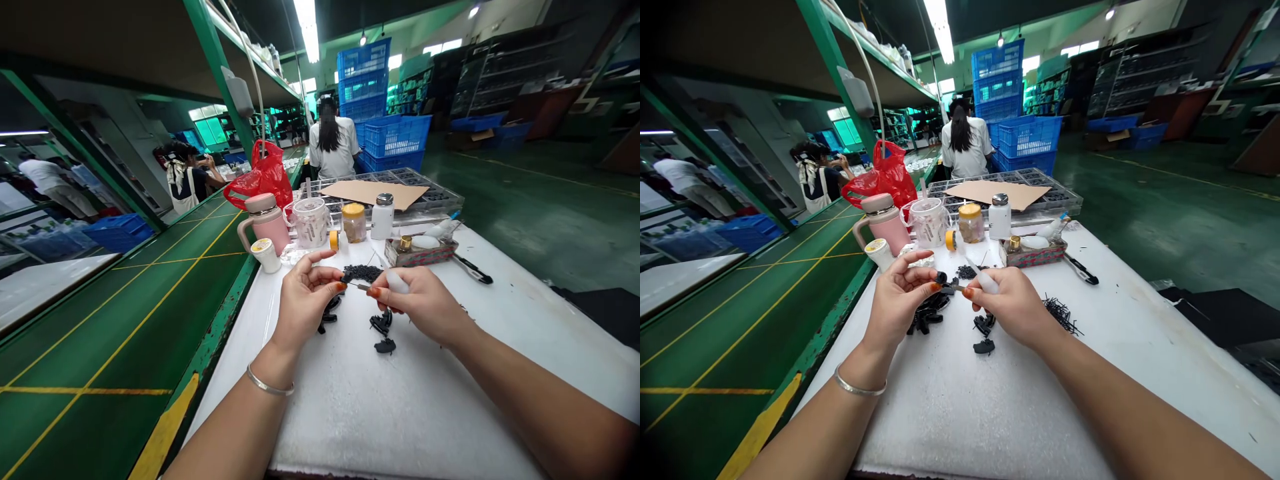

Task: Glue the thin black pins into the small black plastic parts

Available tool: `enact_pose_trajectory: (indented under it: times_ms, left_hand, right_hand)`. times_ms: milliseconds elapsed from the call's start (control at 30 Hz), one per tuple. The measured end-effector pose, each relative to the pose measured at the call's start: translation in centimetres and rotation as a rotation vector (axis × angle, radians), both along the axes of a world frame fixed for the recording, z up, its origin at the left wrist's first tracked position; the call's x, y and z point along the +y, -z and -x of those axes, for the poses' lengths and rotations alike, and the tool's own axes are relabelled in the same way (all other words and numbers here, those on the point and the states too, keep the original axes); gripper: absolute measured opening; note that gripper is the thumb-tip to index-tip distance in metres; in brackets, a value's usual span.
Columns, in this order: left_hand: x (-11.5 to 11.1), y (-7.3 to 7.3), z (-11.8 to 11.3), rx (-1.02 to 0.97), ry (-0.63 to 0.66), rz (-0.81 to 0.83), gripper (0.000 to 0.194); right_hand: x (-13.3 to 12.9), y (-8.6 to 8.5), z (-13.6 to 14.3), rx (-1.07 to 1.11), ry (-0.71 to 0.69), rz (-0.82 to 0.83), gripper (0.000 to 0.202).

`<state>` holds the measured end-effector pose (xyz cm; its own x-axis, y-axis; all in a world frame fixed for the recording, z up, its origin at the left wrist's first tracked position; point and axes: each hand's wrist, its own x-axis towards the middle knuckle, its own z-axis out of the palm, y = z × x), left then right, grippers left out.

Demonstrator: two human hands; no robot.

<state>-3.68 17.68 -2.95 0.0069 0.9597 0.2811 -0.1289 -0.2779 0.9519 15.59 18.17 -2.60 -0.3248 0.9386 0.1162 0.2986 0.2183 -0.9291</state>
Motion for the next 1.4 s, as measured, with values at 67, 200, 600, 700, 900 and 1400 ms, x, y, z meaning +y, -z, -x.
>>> enact_pose_trajectory:
  times_ms: [67, 200, 600, 700, 900, 1400]
  left_hand:
    - [-0.2, -0.1, 0.0, 0.008, 0.022, -0.014, 0.048]
    - [-0.3, 0.0, -0.2, 0.03, 0.098, -0.026, 0.045]
    - [-0.2, 0.5, -0.6, 0.017, -0.036, -0.018, 0.028]
    - [-0.2, 0.5, -0.8, 0.016, -0.075, -0.021, 0.026]
    - [-0.5, 0.4, -0.9, 0.026, -0.064, -0.094, 0.024]
    - [0.0, 1.1, -1.0, -0.069, -0.073, 0.031, 0.019]
  right_hand:
    - [0.2, 0.2, 0.1, 0.194, -0.107, 0.221, 0.026]
    - [0.4, 0.5, 0.1, 0.344, -0.205, 0.445, 0.029]
    - [-1.2, -0.5, 1.0, -0.165, 0.244, -0.325, 0.012]
    - [-1.2, -0.5, 1.1, -0.131, 0.247, -0.235, 0.016]
    - [-0.3, 0.2, 0.5, 0.311, -0.124, 0.417, 0.027]
    - [-1.7, -0.2, 0.9, -0.369, 0.276, -0.624, 0.013]
